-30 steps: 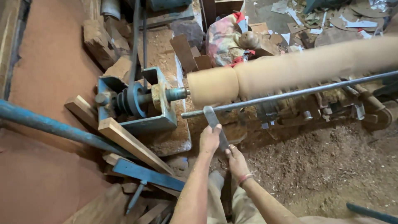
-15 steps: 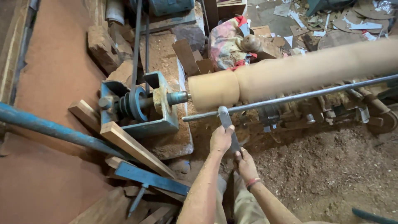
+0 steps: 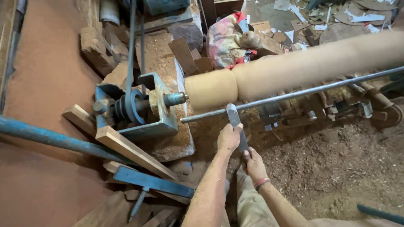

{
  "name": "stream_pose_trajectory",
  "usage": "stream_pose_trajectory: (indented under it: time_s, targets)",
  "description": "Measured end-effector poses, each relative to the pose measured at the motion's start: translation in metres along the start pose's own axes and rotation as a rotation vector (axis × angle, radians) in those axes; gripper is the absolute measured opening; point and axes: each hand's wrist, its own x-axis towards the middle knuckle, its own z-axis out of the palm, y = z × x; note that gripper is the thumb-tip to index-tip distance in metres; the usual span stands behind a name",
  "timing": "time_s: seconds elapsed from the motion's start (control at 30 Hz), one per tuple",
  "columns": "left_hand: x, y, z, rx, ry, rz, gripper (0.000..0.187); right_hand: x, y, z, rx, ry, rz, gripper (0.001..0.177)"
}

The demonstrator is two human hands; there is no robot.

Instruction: Shaping a piece of wood on a belt-driven lathe using a rasp and measuring with calipers.

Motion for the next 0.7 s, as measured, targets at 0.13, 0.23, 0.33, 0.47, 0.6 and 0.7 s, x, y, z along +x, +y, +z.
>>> stream_pose_trajectory:
  time_s: [0.13,0.23,0.33,0.47,0.6,0.7]
  targets:
    - [0.01,-0.005,0.011,0.053,0.006,0.031,0.05,0.001,-0.002,-0.005,0.002,0.006,0.019,0.016]
    - [0.011,-0.003,0.016,0.051,-0.011,0.033,0.05,-0.002,-0.01,-0.008,-0.005,0.014,0.038,0.018]
    - [0.01,0.005,0.015,0.037,-0.009,0.04,0.049,-0.003,-0.019,-0.01,-0.01,0.013,0.056,0.018]
    - [0.013,0.002,0.02,0.037,-0.004,0.079,0.048,-0.002,-0.015,-0.015,-0.038,-0.007,0.045,0.02]
    - [0.003,0.015,0.007,0.003,-0.036,0.035,0.047,-0.006,-0.016,-0.01,-0.015,-0.001,0.037,0.018]
    - [0.001,0.012,-0.001,0.007,-0.036,0.03,0.044,-0.003,-0.008,0.0,0.013,0.014,0.034,0.015]
